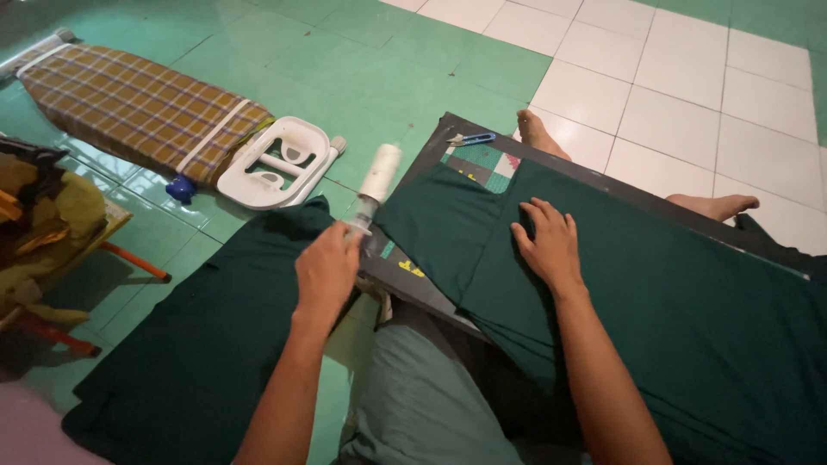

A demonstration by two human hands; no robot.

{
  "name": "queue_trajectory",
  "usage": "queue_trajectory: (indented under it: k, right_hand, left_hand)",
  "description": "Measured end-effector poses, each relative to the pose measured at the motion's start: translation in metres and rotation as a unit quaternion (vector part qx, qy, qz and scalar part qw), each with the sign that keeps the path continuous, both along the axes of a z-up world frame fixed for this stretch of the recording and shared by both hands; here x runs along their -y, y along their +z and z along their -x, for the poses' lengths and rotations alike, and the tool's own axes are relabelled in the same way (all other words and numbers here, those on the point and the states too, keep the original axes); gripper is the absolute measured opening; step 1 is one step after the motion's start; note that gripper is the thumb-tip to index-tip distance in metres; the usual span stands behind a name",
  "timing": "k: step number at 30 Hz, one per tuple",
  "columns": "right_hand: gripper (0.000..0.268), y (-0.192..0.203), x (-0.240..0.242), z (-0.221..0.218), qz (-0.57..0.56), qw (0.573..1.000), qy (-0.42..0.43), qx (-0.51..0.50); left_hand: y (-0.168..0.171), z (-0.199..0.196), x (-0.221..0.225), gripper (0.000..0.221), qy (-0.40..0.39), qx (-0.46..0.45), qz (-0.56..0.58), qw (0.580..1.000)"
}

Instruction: Preparing a green t-shirt for screen printing by lint-rolling the surface and aligning it on the printing frame.

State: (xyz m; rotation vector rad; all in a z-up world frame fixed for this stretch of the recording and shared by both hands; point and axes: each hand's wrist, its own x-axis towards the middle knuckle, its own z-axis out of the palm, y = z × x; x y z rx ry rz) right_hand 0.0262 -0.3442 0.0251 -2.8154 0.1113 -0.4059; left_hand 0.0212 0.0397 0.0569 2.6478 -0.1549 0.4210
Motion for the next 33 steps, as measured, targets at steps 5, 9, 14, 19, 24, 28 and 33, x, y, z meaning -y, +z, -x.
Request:
queue_trajectory:
  k: [5, 9, 14, 19, 24, 28, 33]
  right_hand:
    - [0.052, 0.002, 0.002, -0.001, 0.008, 1.000, 0.012, -0.017]
    - [0.064, 0.010, -0.006, 0.005, 0.006, 1.000, 0.008, -0.026]
    - [0.068, 0.013, -0.009, 0.007, 0.019, 1.000, 0.015, -0.020]
    - [0.065, 0.010, -0.009, 0.006, 0.022, 1.000, 0.015, -0.006]
    - [0.065, 0.014, -0.010, 0.009, 0.001, 1.000, 0.015, -0.016]
    - [0.066, 0.008, -0.006, 0.005, 0.011, 1.000, 0.011, -0.008]
    - [0.064, 0.000, -0.001, 0.000, 0.024, 1.000, 0.011, -0.004]
  left_hand:
    - [0.006, 0.051, 0.018, 0.032, -0.081, -0.110, 0.066, 0.988]
    - [-0.020, 0.074, 0.032, 0.028, -0.141, -0.112, 0.011, 0.984]
    - [-0.027, 0.077, 0.029, 0.025, -0.125, -0.053, -0.018, 0.991]
    - [-0.021, 0.061, 0.013, 0.022, -0.098, -0.049, -0.049, 0.993]
    - [-0.022, 0.045, -0.004, 0.020, -0.048, -0.027, -0.040, 0.998]
    - [-0.017, 0.045, -0.006, 0.022, -0.039, -0.009, -0.023, 0.999]
    - [-0.006, 0.058, -0.004, 0.028, -0.063, -0.003, 0.158, 0.985]
